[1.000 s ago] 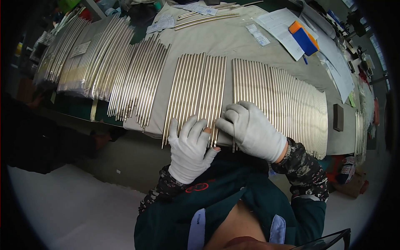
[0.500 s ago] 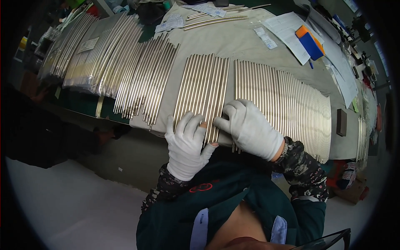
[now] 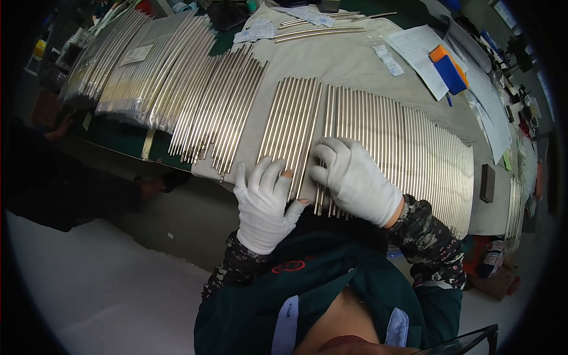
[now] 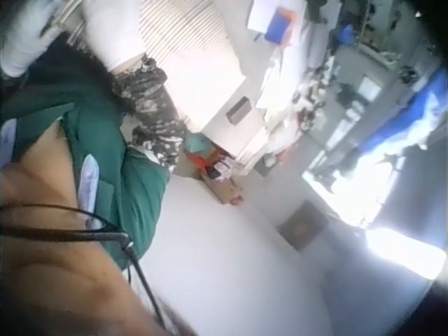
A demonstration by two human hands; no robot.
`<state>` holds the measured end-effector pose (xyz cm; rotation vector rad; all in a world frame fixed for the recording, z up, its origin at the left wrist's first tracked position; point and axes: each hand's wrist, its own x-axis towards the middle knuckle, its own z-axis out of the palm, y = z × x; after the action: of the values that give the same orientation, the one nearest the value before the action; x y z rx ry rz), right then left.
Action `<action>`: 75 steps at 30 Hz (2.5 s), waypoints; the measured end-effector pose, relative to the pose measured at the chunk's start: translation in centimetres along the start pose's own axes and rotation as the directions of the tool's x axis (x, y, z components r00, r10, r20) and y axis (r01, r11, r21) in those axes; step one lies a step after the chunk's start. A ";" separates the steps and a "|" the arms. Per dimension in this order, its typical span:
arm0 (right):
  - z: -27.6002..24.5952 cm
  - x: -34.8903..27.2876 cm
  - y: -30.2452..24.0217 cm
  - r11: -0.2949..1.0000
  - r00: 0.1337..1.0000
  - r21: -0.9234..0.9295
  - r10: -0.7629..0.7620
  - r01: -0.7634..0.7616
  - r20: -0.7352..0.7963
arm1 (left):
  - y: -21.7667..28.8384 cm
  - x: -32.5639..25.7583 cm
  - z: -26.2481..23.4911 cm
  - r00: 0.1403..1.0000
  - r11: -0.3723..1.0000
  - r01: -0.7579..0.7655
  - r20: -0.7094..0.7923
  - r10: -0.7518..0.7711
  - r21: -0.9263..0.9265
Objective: Sanding and aligning thin metal rods on a workbench.
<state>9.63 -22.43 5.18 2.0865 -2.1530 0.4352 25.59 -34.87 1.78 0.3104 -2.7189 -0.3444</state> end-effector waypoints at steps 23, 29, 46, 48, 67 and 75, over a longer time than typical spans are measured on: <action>-6.4 0.4 -6.0 0.809 0.787 0.352 -0.204 0.470 -0.582 | -1.0 -0.5 1.7 0.995 0.984 -0.093 -0.019 0.097 0.152; -12.3 -1.6 -5.3 0.759 0.778 0.437 -0.142 0.482 -0.613 | 0.3 0.4 0.3 0.993 0.992 -0.120 -0.011 0.121 0.035; -5.1 -11.0 -4.2 0.896 0.966 0.431 0.196 -0.108 -0.166 | 1.6 1.6 0.2 0.896 0.945 -0.320 0.305 0.323 -0.062; -4.9 -11.4 -4.1 0.885 0.955 0.429 0.262 -0.180 -0.139 | 1.5 1.6 0.2 0.900 0.948 -0.313 0.299 0.317 -0.063; -4.3 -13.0 -3.4 0.891 0.923 0.370 0.344 -0.264 -0.171 | -0.1 3.0 0.6 0.917 0.937 -0.344 0.193 0.350 -0.063; -4.9 -15.7 -2.7 0.871 0.858 0.329 0.451 -0.364 -0.247 | 0.2 2.7 0.1 0.922 0.948 -0.318 0.235 0.307 0.012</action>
<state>12.47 -6.00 5.83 1.4972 -2.4330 1.0886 23.09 -35.38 2.67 -0.1648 -2.9441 -0.2329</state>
